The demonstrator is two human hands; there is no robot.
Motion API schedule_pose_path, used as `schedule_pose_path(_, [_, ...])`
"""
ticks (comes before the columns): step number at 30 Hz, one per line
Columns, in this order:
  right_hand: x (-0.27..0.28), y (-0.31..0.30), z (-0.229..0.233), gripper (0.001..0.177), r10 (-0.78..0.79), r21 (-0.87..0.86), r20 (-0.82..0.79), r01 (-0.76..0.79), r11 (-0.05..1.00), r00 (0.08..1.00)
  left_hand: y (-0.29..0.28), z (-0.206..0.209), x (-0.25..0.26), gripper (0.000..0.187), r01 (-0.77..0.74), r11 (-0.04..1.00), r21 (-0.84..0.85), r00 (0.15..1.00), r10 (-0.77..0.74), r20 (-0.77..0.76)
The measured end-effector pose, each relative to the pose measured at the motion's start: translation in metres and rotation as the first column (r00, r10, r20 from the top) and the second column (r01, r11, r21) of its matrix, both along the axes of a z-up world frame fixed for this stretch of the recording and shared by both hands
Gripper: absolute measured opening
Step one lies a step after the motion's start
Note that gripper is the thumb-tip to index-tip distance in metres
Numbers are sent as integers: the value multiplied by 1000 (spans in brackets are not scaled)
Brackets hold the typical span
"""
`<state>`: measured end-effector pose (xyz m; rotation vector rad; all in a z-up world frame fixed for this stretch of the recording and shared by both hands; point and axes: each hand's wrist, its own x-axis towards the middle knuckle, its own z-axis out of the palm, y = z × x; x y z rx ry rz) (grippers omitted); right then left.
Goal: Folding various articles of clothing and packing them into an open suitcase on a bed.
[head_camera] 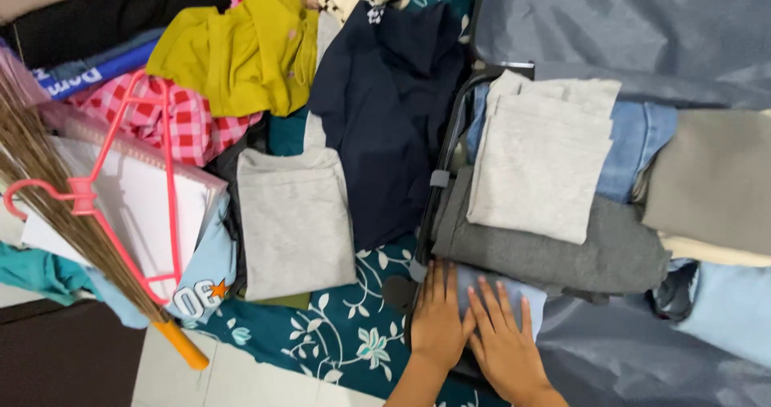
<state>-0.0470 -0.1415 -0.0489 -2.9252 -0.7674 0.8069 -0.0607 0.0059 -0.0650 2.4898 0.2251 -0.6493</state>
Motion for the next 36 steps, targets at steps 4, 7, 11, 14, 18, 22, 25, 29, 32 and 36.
schedule_pose_path(4, [-3, -3, -17, 81, 13, 333, 196, -79, 940, 981, -5, -21, -9, 83, 67, 987, 148, 992, -81, 93])
schedule_pose_path(7, [3, 2, -21, 81, 34, 302, 224, -102, 948, 974, -9, -37, -10, 83, 54, 973, 223, 990, -82, 118])
schedule_pose_path(11, [10, 3, -12, 85, 67, 246, 225, -123, 962, 972, -9, -34, -9, 83, 42, 979, 199, 993, -62, 98])
schedule_pose_path(14, [4, -3, -9, 86, 33, 292, 195, -90, 952, 980, -10, -21, -11, 86, 58, 968, 243, 985, -94, 142])
schedule_pose_path(18, [0, -11, -17, 84, -2, 283, 193, -53, 958, 981, -10, -12, -11, 87, 148, 950, 276, 964, -201, 175])
schedule_pose_path(22, [0, -6, -22, 83, 34, 132, 233, -66, 989, 972, -15, -28, -5, 92, 112, 961, 252, 989, -133, 67])
schedule_pose_path(25, [6, -6, -15, 87, 52, 133, 235, -85, 987, 971, -13, -23, 0, 94, 92, 965, 244, 995, -101, 26])
schedule_pose_path(29, [11, -21, -3, 90, -35, 354, 160, -25, 935, 986, -16, -11, -11, 95, -32, 986, 165, 997, 20, 71])
schedule_pose_path(32, [-1, -35, 7, 83, -133, 443, 98, 76, 893, 986, -18, 30, -27, 91, -52, 987, 151, 984, 24, 179])
schedule_pose_path(36, [-16, -40, -6, 81, -146, 344, 32, 126, 930, 989, -29, 20, -48, 89, -142, 987, 80, 980, 129, 151])
